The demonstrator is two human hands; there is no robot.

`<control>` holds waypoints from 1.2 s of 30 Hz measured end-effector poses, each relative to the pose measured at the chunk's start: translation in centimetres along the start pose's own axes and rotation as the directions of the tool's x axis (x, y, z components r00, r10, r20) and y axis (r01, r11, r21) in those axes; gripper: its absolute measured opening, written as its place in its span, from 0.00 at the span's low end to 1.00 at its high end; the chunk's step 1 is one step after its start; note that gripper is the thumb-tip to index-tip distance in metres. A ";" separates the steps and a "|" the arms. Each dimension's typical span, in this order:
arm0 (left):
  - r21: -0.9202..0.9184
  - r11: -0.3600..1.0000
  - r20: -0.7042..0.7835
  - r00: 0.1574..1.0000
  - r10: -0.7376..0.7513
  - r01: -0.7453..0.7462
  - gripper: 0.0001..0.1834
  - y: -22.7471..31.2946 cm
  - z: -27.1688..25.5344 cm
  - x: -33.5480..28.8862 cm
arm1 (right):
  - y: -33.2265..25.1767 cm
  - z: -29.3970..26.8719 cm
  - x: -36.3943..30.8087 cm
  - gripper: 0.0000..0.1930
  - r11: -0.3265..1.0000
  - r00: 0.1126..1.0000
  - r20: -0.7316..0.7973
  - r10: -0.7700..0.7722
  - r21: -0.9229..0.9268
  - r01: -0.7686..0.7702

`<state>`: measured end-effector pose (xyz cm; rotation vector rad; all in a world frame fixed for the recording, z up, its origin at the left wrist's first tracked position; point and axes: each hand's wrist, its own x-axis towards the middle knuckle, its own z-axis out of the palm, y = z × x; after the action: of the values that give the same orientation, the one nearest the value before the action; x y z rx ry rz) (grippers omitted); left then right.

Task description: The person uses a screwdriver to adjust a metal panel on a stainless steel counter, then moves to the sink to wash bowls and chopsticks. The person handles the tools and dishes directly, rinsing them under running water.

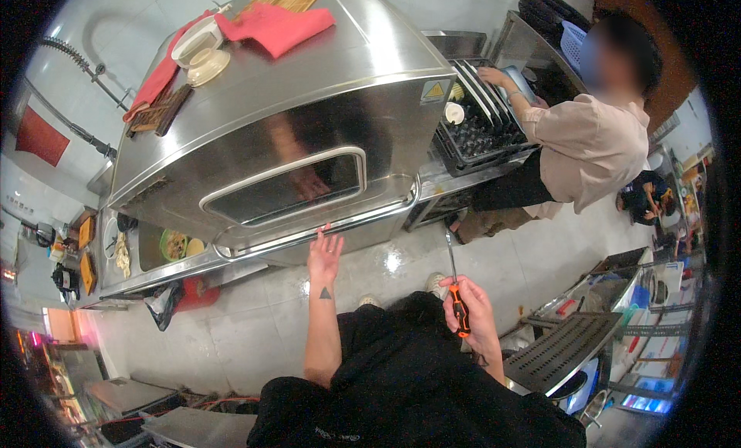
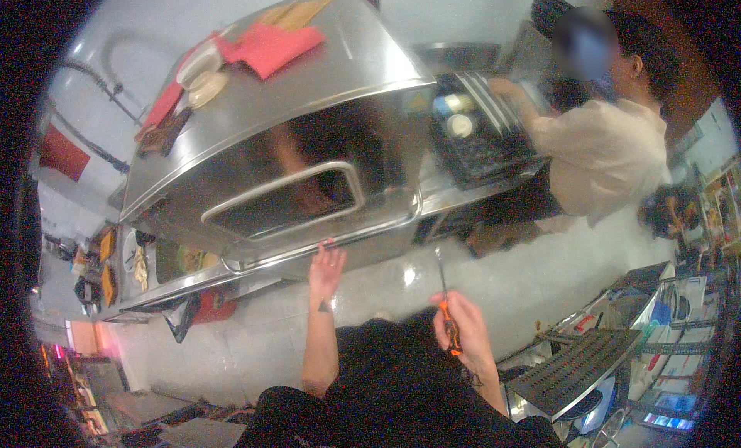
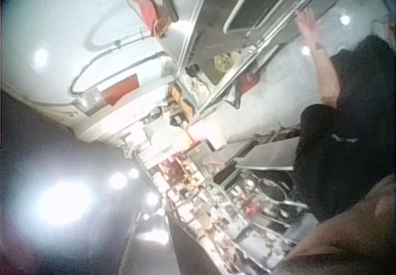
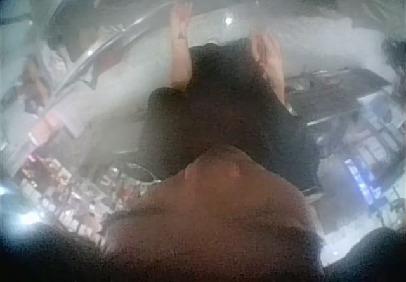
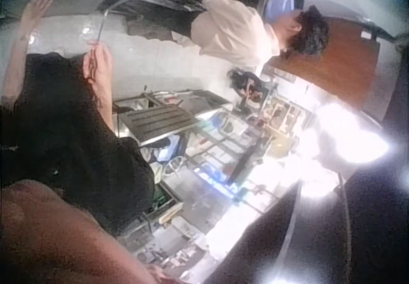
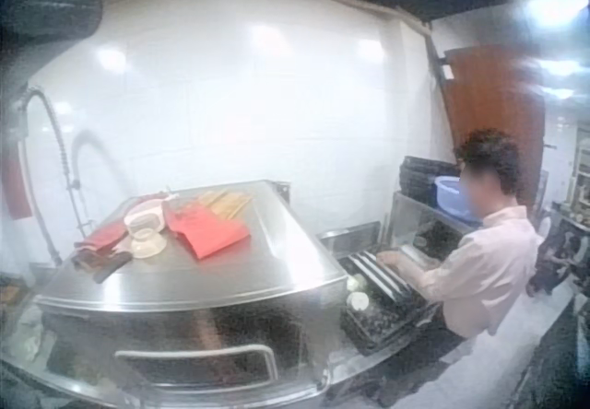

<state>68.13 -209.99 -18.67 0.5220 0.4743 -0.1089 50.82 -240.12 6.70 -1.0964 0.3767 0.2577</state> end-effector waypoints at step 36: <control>-0.008 1.000 0.153 0.988 0.018 -0.017 0.19 2.8 3.4 -7.7 | 8.6 -6.7 4.5 0.19 0.977 0.994 -0.065 0.085 -0.191 -0.096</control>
<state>63.33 -209.46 -11.22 0.5066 0.3200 -0.1298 50.46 -242.29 -4.91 -1.2815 0.4598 0.3505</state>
